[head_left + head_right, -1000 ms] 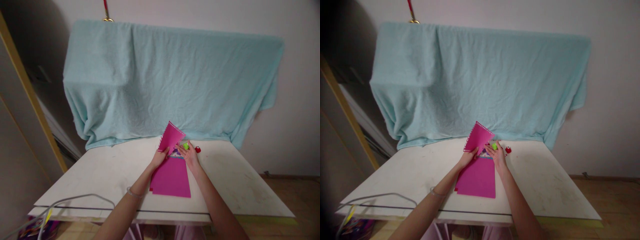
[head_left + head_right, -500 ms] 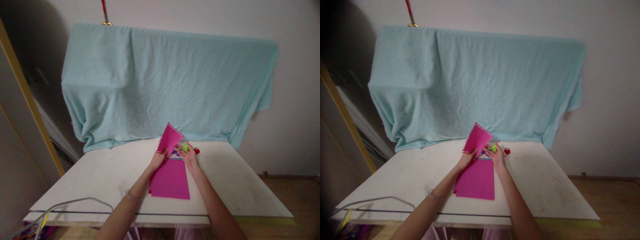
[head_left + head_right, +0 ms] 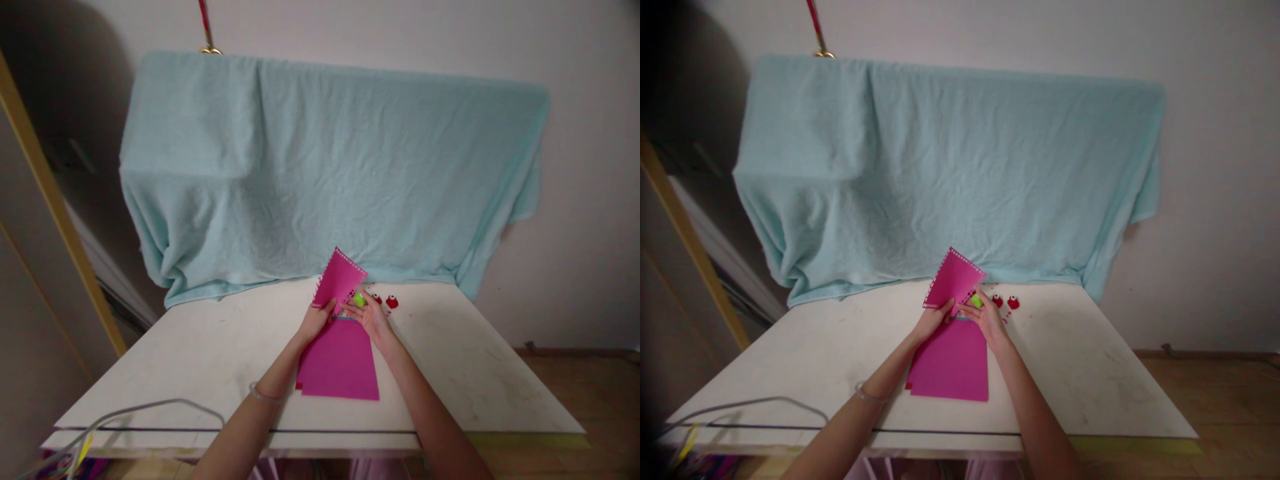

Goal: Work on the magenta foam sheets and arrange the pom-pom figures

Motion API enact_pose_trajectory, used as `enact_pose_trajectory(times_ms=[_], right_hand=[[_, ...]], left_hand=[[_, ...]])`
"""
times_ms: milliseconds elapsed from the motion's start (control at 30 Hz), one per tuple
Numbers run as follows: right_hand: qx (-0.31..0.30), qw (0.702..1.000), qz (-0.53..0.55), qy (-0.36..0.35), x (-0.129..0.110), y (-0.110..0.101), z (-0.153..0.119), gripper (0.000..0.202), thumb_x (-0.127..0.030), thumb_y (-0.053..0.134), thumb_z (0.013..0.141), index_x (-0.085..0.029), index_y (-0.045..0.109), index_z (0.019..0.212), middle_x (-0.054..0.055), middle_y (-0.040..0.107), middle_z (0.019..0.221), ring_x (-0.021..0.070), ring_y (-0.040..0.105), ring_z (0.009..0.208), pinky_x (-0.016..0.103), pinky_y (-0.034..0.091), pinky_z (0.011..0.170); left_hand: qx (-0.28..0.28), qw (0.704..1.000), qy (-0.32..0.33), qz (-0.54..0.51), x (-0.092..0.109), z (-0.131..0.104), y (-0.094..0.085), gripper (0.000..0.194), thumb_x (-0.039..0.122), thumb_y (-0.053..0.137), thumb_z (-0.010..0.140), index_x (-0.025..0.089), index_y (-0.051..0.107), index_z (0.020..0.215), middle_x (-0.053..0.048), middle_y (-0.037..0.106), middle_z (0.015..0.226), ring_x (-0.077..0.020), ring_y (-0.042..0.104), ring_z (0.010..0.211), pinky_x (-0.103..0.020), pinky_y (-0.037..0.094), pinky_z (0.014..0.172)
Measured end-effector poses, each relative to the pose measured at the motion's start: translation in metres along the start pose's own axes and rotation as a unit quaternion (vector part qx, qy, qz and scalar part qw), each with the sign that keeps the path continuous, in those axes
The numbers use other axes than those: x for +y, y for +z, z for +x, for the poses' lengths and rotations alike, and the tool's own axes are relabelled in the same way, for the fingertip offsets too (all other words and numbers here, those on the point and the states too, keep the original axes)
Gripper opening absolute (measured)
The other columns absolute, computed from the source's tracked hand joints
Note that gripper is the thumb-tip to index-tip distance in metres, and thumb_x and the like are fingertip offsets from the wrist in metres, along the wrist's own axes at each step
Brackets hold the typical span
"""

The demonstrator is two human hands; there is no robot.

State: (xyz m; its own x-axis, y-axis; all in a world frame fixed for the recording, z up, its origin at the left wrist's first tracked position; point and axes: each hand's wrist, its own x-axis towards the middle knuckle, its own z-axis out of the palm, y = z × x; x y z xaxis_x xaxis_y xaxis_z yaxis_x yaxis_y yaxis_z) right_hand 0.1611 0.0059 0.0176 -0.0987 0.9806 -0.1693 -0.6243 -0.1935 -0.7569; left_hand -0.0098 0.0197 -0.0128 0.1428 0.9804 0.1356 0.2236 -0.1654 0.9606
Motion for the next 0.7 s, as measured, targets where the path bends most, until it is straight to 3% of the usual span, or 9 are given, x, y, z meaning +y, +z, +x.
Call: enact_pose_trajectory(times_ms=[267,700], right_hand=[[0.004,1.0,0.019,-0.01,0.001,-0.001,0.0,0.019,-0.029,0.064,0.085,-0.019,0.059,0.1,0.009,0.073,0.089,0.024,0.072,0.089,0.032,0.059,0.074],[0.002,0.999,0.024,-0.025,-0.002,-0.001,0.002,0.016,-0.033,0.06,0.089,-0.018,0.061,0.09,0.011,0.074,0.092,0.0258,0.07,0.096,0.036,0.058,0.08]], left_hand=[[0.0,1.0,0.027,0.0,-0.008,0.004,0.001,0.048,0.06,0.045,0.085,0.018,0.051,0.062,0.002,0.049,0.051,-0.0133,0.046,0.05,-0.027,0.035,0.056],[0.014,1.0,0.0,0.003,0.002,-0.002,0.001,0.043,0.059,0.051,0.082,0.021,0.049,0.062,0.003,0.048,0.053,-0.0143,0.043,0.052,-0.029,0.035,0.059]])
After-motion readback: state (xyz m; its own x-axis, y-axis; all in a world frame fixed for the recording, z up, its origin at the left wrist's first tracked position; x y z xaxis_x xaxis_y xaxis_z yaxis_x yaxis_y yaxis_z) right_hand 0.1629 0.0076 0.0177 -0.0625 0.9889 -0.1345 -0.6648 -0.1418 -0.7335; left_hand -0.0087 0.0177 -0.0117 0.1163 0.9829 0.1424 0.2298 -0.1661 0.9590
